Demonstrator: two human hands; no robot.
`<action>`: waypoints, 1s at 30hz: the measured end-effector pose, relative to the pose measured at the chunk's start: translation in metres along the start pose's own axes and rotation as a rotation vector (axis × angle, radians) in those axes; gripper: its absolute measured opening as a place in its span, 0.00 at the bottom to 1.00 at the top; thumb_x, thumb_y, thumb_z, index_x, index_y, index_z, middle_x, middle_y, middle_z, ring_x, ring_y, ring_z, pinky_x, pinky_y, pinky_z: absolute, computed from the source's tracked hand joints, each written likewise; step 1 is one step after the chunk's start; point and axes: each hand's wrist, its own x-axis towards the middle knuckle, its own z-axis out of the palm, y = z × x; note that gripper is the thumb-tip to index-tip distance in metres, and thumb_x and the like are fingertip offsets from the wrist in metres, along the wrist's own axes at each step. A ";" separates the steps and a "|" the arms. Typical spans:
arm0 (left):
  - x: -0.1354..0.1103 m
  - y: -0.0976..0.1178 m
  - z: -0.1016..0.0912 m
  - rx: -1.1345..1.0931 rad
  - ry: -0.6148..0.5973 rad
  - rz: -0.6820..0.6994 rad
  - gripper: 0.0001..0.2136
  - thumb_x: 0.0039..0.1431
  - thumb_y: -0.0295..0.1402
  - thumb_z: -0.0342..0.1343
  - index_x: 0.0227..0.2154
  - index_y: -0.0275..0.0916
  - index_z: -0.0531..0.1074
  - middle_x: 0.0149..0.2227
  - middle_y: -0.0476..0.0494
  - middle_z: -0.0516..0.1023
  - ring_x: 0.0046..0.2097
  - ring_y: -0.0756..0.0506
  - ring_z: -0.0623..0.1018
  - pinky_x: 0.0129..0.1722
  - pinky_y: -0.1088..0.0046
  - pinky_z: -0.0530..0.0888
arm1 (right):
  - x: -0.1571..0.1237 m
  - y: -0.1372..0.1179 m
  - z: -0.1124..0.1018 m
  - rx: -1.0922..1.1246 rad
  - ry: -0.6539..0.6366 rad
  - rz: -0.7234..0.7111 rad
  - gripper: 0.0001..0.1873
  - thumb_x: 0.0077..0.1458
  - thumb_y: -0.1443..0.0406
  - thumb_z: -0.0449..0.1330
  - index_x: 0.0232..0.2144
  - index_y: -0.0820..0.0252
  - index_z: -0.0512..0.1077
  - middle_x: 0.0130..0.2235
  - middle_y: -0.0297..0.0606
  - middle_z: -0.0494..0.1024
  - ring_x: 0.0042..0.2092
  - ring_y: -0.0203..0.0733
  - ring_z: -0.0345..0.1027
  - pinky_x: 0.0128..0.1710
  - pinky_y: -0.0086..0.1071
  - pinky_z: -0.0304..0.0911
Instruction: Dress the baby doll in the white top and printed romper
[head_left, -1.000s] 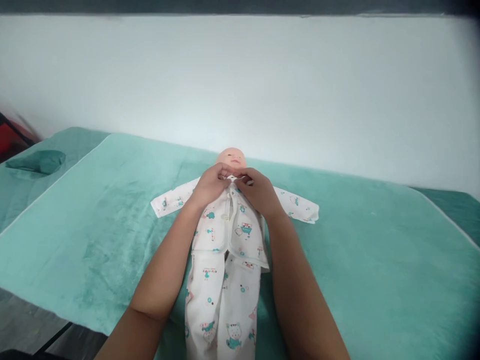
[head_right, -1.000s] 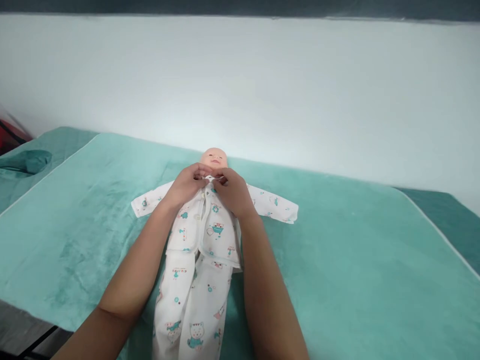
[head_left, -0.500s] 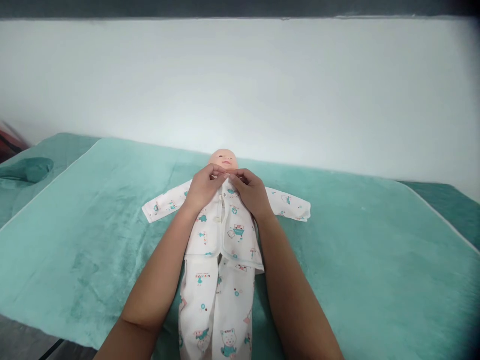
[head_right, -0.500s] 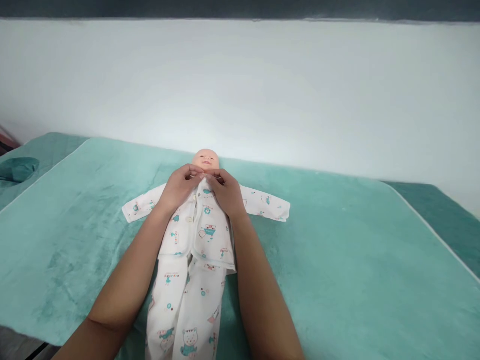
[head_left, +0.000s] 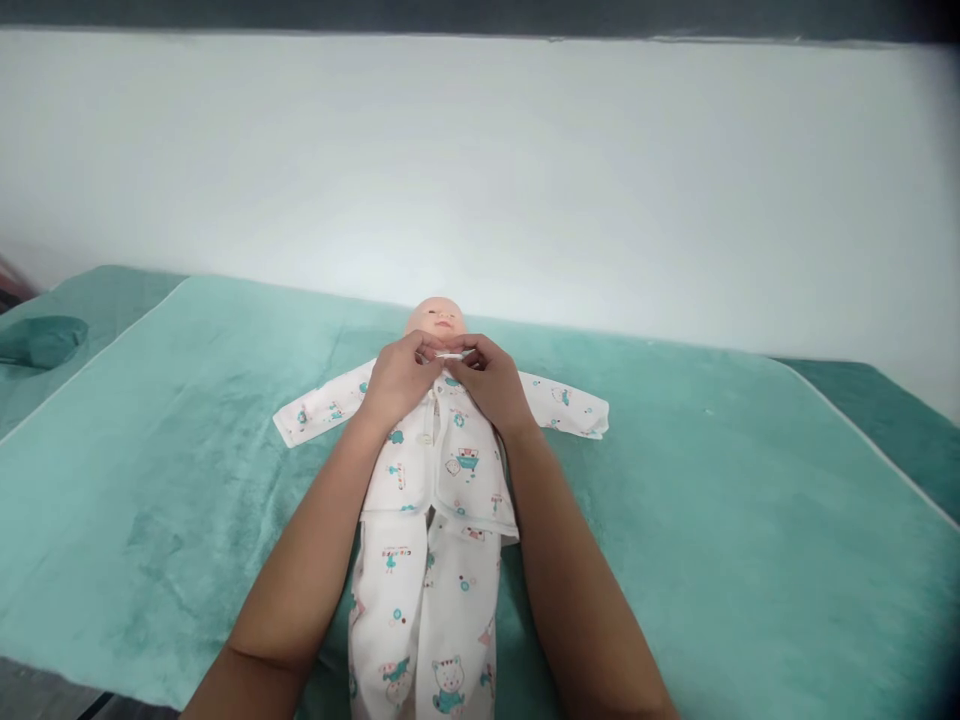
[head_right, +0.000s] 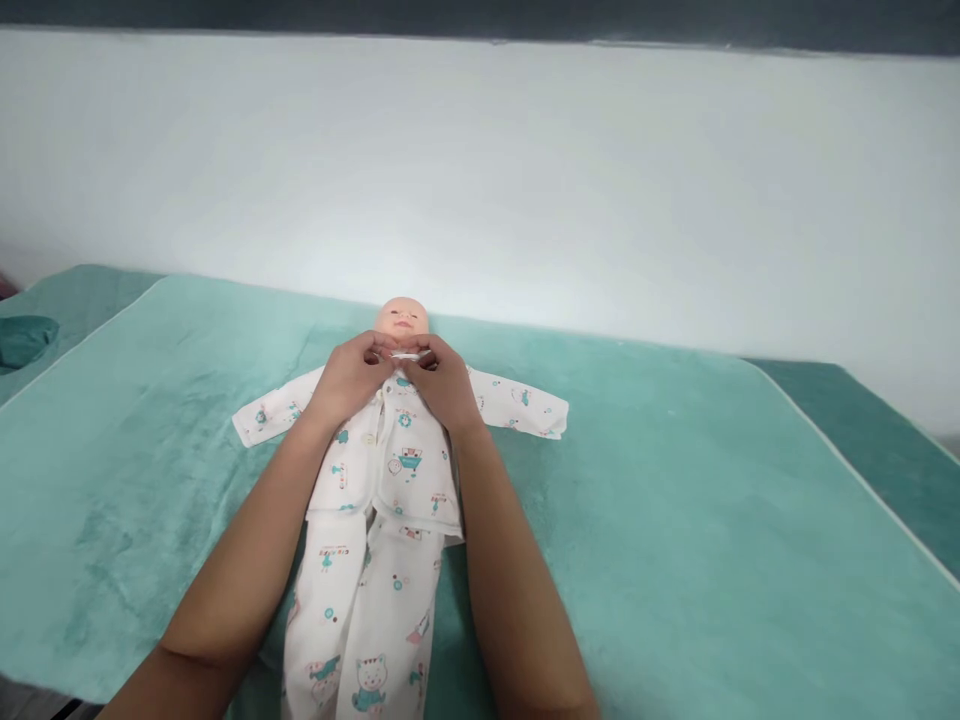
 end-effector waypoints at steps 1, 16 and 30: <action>0.000 0.000 0.000 -0.001 -0.002 0.001 0.11 0.55 0.28 0.57 0.40 0.42 0.78 0.38 0.47 0.81 0.37 0.46 0.78 0.38 0.69 0.71 | 0.000 0.001 0.000 0.010 -0.002 0.001 0.13 0.50 0.59 0.63 0.39 0.54 0.77 0.33 0.32 0.76 0.32 0.37 0.64 0.34 0.32 0.62; 0.005 -0.008 -0.001 -0.202 -0.075 0.023 0.15 0.50 0.22 0.53 0.40 0.40 0.75 0.41 0.46 0.82 0.39 0.47 0.78 0.40 0.71 0.72 | 0.000 -0.004 -0.006 -0.065 -0.059 -0.006 0.14 0.50 0.61 0.60 0.40 0.55 0.78 0.34 0.33 0.77 0.33 0.38 0.64 0.37 0.33 0.62; 0.005 -0.009 -0.009 -0.133 -0.056 0.039 0.12 0.53 0.26 0.56 0.40 0.41 0.77 0.40 0.46 0.82 0.41 0.45 0.79 0.43 0.69 0.72 | 0.002 0.002 -0.002 -0.080 -0.038 -0.163 0.09 0.54 0.63 0.59 0.35 0.55 0.79 0.44 0.37 0.77 0.37 0.38 0.68 0.40 0.35 0.63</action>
